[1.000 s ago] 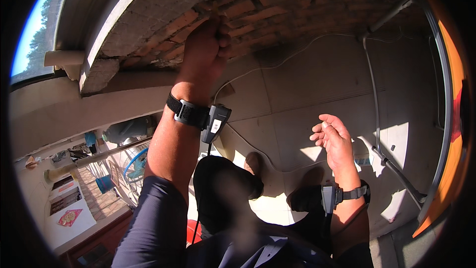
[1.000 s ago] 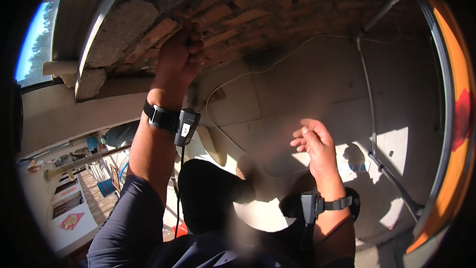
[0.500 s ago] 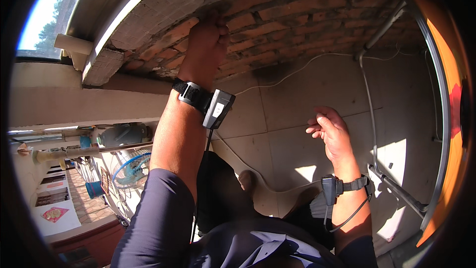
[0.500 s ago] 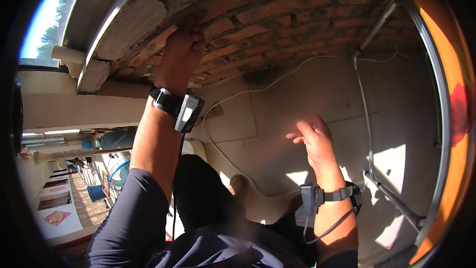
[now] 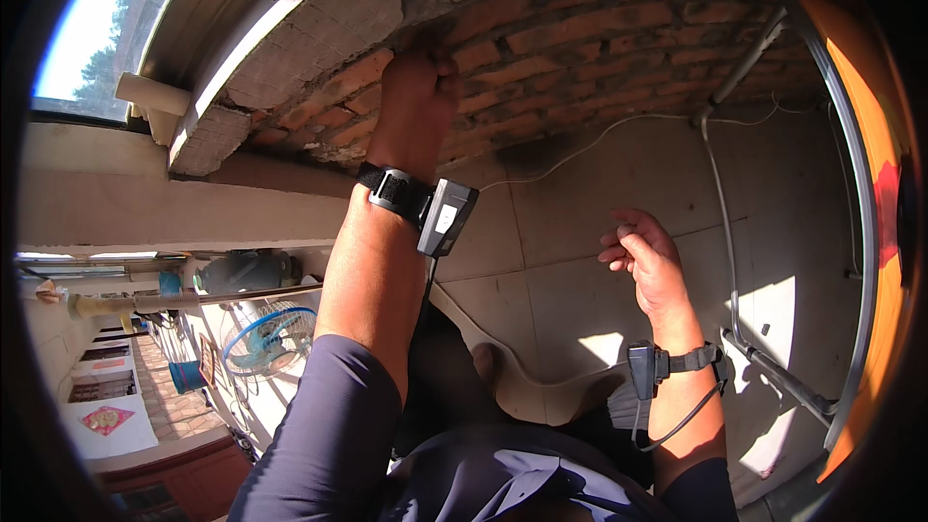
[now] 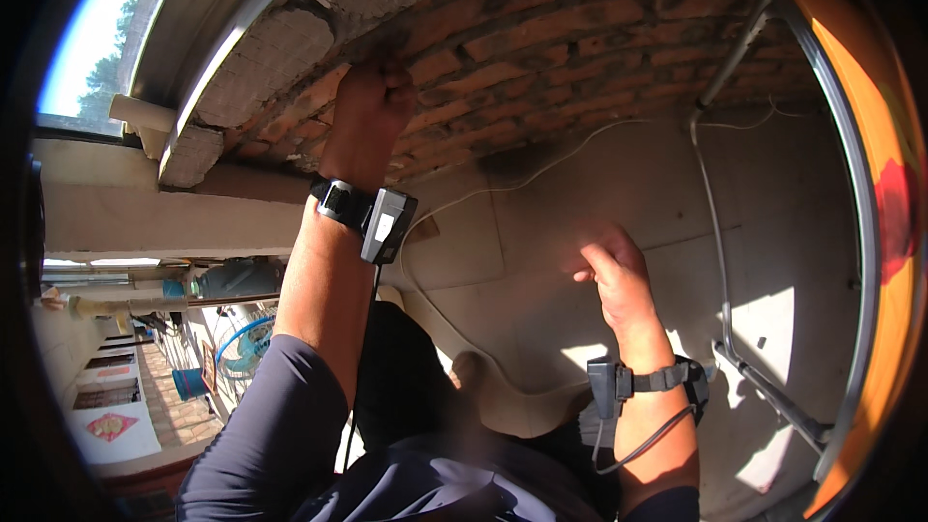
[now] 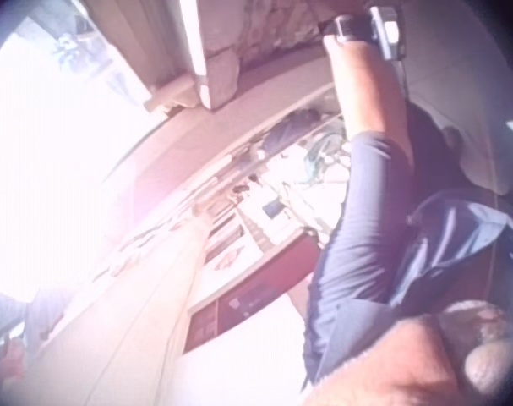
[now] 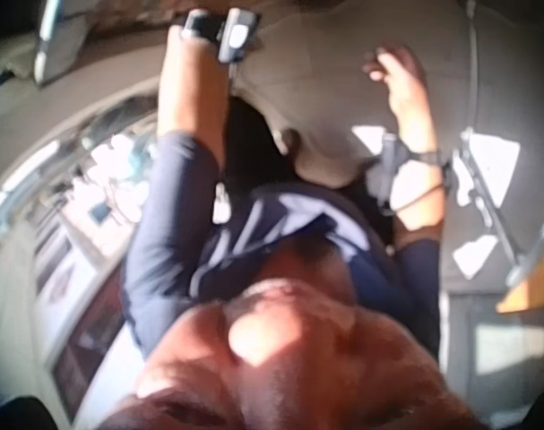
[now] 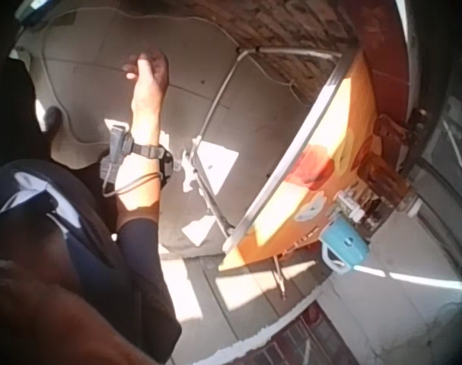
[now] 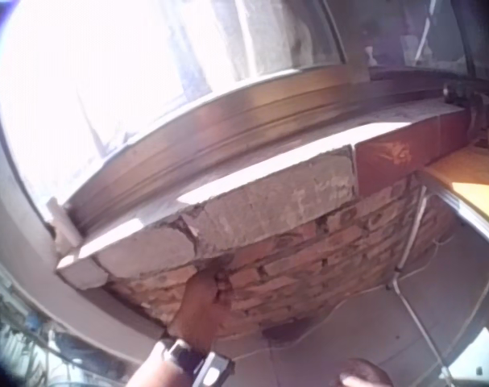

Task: The person moves a pressure cooker, walks to a storage area to retrieve a screwdriver, and returns to a brick wall to tighten a screw on an electrical fixture. The task involves handling a pressure cooker, a screwdriver, and a wall-mounted electrical component.

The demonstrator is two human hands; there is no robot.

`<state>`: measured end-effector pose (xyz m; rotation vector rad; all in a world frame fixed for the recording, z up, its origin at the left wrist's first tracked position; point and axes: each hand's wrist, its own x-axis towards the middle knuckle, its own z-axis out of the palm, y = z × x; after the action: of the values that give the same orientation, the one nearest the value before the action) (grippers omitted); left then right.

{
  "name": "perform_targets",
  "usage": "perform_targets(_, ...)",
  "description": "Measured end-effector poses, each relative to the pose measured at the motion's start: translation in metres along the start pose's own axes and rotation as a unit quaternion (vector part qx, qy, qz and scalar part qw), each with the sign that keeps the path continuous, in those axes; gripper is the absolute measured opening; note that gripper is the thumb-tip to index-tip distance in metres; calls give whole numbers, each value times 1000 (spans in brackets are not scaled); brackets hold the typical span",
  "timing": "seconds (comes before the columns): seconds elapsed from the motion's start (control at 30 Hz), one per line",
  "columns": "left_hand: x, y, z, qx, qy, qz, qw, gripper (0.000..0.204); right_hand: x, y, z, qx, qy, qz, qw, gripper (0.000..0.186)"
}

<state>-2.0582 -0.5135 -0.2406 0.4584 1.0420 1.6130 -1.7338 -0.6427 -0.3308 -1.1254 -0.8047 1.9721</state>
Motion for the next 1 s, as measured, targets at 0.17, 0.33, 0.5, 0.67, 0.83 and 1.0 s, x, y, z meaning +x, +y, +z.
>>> perform_targets(0.17,-5,6,12,-1,22,-31,999,19,2,-4,-1,14,11,-9,1000,34)
perform_targets(0.33,-10,7,4,14,-7,-22,1000,19,1,-2,4,10,-11,-10,1000,35)
perform_targets(0.5,-36,0,4,-27,-51,-68,996,23,-3,-7,3,-7,-4,-1,1000,38)
perform_targets(0.67,-32,6,-8,-134,-66,-110,983,21,-7,-8,4,-1,-17,-9,1000,37)
perform_targets(0.83,-34,6,0,69,6,-23,997,18,-7,-6,2,4,-17,-12,1000,37)
perform_targets(1.0,-39,16,10,436,45,55,897,18,-8,-8,6,3,-17,-15,1000,38)
